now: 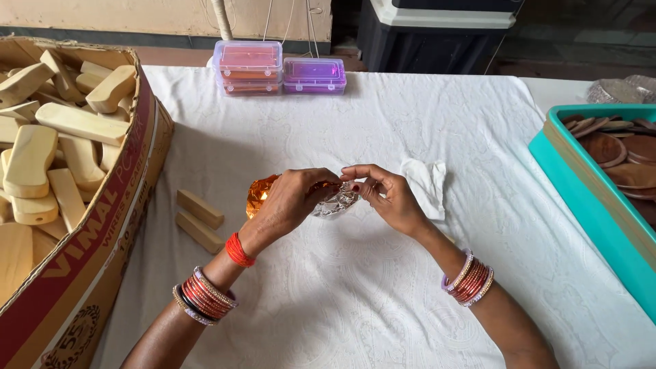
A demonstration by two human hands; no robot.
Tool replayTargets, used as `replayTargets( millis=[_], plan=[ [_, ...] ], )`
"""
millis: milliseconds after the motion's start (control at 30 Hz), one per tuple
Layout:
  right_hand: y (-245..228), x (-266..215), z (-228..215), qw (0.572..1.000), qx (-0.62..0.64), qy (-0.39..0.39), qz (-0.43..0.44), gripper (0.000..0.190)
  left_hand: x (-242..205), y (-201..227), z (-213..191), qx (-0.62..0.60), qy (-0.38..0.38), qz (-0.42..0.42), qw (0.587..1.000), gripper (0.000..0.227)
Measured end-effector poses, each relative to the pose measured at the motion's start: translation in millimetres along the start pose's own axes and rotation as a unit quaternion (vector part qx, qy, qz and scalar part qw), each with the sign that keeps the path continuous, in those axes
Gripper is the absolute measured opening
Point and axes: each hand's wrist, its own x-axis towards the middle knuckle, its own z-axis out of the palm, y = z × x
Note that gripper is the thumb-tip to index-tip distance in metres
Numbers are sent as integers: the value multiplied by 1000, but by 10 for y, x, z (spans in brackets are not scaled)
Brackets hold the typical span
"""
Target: Wraps a wooden block in foil and places it into a plastic storage container.
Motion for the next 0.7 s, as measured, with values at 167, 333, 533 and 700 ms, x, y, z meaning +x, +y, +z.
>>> replayTargets(
  millis=[167, 333, 533, 700],
  plan=[
    [78, -26, -33, 1000, 0, -4, 4, 21, 13, -12, 12, -28, -1, 26, 999, 17],
    [-72, -71, -87, 1000, -16, -2, -13, 23, -34, 5, 12, -27, 22, 61, 998, 16],
    [-101, -131, -109, 987, -102, 16, -122, 21, -140, -49, 83, 158, 92, 168, 969, 20],
    [-137, -219, -46, 969, -149, 59, -190, 23, -217, -115, 67, 265, 158, 281, 909, 23]
  ],
)
